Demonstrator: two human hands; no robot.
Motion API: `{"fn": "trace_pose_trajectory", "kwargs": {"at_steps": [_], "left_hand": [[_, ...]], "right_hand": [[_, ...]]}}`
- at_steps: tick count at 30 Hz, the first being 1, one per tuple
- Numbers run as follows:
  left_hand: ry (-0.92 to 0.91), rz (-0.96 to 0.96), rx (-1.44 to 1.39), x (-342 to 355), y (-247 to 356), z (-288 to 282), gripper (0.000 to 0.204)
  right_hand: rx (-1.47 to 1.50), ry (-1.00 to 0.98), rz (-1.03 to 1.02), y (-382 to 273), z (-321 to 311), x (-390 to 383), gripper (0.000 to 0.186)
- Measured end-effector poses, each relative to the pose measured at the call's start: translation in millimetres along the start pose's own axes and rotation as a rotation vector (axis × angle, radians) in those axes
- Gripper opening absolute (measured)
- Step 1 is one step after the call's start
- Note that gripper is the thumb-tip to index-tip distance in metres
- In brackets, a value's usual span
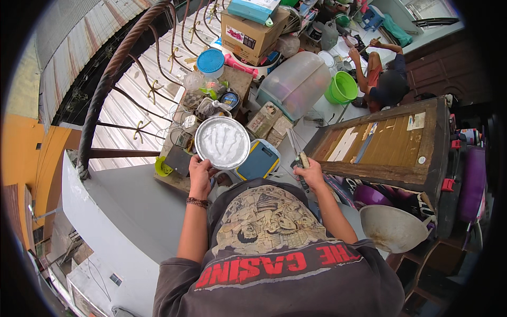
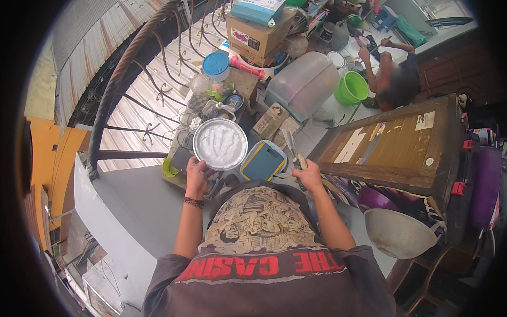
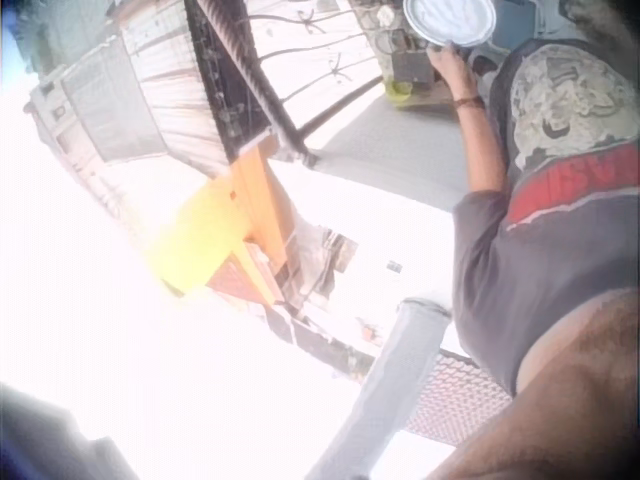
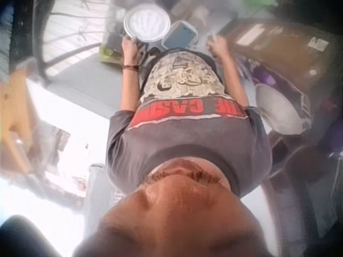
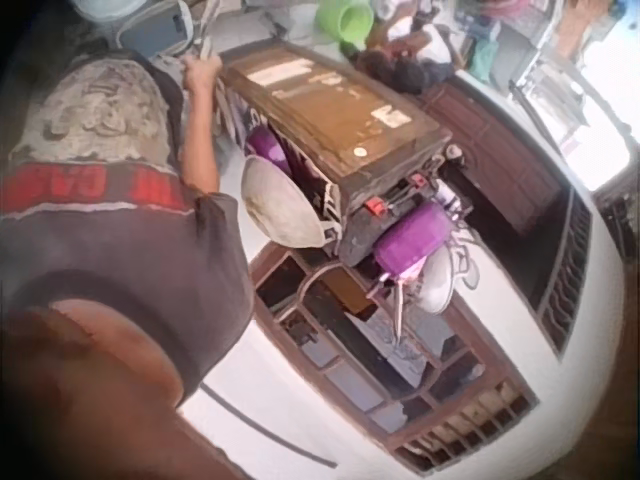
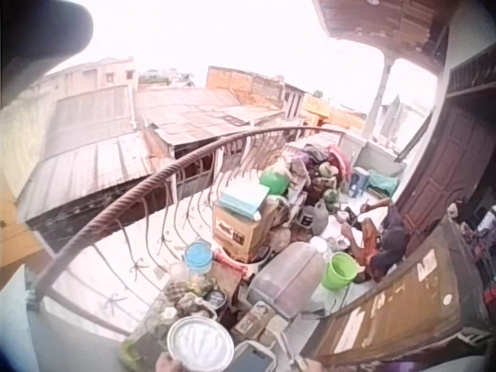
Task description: The person applies a white paste to a metal surface using a putty knife and a trowel. They repeatedly scoop the paste from a metal tray and spread it along the edge of the surface.
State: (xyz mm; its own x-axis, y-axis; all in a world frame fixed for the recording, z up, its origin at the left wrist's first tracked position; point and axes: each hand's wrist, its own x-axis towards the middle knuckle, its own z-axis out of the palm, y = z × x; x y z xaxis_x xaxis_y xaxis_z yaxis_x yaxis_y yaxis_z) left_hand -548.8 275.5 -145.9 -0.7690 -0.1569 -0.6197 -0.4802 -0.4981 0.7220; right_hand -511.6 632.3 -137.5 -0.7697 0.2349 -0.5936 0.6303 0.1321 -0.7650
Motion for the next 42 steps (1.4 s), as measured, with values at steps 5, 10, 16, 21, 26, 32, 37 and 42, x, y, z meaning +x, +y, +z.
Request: {"fn": "trace_pose_trajectory", "kwargs": {"at_steps": [5,10,16,21,26,32,37,42], "left_hand": [[-0.004,0.059,-0.115,-16,1,22,0.031],[0.035,0.050,-0.058,-25,-1,49,0.031],[0.107,-0.017,-0.025,-29,-21,77,0.032],[0.109,-0.066,-0.067,-31,-32,81,0.033],[0.109,-0.086,-0.069,-33,-38,88,0.033],[0.142,-0.168,-0.025,-35,-36,92,0.031],[0.117,-0.185,-0.006,-36,-37,88,0.029],[0.085,-0.192,-0.018,-38,-41,84,0.027]], "right_hand": [[0.024,-0.195,-0.104,-77,5,2,0.027],[-0.384,-0.166,-0.531,-111,27,-3,0.039],[-0.509,-0.280,-0.719,-96,47,11,0.043],[-0.711,-0.355,-0.632,-86,42,22,0.043],[-0.682,-0.379,-0.572,-83,36,22,0.045],[-0.645,-0.323,-0.516,-76,32,20,0.044],[-0.794,-0.424,-0.320,-67,30,15,0.049],[-0.733,-0.410,-0.291,-55,33,5,0.051]]}}
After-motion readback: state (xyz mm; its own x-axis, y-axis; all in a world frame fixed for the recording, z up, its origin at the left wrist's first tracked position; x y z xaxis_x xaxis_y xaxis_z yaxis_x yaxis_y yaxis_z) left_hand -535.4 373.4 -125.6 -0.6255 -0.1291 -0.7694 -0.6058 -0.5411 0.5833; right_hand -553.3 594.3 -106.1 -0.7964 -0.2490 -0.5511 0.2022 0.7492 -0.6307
